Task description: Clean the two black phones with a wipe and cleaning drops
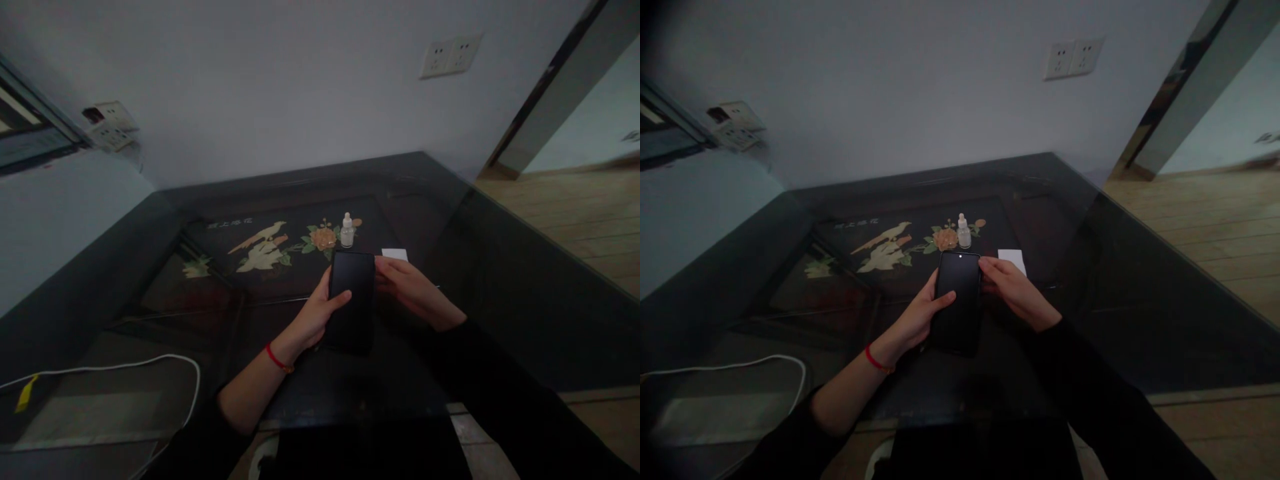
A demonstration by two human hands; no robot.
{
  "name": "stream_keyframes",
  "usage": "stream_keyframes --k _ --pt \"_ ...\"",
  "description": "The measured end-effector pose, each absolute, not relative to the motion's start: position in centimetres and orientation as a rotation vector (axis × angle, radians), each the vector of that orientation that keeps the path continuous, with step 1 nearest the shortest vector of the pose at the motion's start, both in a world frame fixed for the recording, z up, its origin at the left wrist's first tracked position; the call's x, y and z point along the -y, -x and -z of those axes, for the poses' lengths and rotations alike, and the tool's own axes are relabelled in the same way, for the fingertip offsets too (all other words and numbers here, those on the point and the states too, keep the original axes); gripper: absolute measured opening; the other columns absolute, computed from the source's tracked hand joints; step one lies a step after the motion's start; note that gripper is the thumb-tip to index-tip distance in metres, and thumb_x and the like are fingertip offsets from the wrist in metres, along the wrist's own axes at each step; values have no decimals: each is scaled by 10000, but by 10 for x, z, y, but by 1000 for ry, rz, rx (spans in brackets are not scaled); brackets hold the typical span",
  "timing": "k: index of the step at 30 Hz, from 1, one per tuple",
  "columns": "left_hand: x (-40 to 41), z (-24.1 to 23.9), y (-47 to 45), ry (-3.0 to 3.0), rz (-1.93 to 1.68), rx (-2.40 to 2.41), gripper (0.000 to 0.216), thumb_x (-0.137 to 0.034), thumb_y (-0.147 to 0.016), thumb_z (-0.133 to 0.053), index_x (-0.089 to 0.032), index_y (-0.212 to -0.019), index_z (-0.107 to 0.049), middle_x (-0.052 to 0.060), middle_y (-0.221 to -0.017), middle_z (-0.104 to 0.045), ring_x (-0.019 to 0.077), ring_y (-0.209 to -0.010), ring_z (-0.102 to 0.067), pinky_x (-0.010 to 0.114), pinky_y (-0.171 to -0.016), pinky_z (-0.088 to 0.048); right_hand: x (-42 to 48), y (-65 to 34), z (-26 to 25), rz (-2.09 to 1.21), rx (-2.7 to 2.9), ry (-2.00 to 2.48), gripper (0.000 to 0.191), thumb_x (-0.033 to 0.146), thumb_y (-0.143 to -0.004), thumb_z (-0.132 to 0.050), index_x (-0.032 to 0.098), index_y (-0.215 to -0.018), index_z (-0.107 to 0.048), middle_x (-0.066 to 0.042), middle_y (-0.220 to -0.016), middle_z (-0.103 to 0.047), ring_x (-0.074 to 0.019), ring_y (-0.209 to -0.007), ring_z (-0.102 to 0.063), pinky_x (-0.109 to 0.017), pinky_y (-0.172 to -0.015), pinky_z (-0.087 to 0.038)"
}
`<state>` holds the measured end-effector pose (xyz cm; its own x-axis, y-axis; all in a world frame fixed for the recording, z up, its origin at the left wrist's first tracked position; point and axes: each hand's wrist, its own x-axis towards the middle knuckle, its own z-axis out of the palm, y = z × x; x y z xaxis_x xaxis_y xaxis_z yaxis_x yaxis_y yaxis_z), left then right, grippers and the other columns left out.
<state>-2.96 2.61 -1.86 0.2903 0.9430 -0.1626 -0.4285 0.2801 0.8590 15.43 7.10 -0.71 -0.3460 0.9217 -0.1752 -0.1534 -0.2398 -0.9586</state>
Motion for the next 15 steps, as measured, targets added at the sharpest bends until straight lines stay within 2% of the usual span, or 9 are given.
stream_keyframes --k 3,6,11,15 --pt "-22 19 26 -832 -1051 -795 744 -195 -741 -735 -231 -1392 -378 74 -1414 -508 253 -1312 -448 367 -1092 -360 -70 -151 9 -1695 1139 1004 275 433 -773 -687 168 -847 -676 -26 -801 -693 -116 -661 -602 -237 -614 -487" --pt "-21 18 26 -840 -1055 -805 752 -203 -740 -737 -231 -1399 -378 73 -1424 -500 259 -1324 -435 377 -1106 -344 -68 -148 10 -1707 1068 961 320 471 -713 -732 178 -828 -678 -13 -775 -682 -112 -652 -580 -229 -599 -459" --pt "-19 16 26 -857 -1050 -798 767 -212 -751 -729 -244 -1424 -362 67 -1396 -530 260 -1296 -468 391 -1095 -360 -65 -146 3 -1712 1044 896 330 469 -673 -763 187 -826 -685 -12 -781 -684 -125 -682 -591 -253 -661 -459" --pt "-17 15 24 -868 -1046 -778 769 -208 -767 -716 -257 -1438 -343 61 -1389 -536 247 -1284 -481 390 -1095 -361 -61 -144 0 -1651 1049 902 299 463 -683 -753 185 -761 -680 9 -684 -650 -107 -606 -554 -236 -599 -428"
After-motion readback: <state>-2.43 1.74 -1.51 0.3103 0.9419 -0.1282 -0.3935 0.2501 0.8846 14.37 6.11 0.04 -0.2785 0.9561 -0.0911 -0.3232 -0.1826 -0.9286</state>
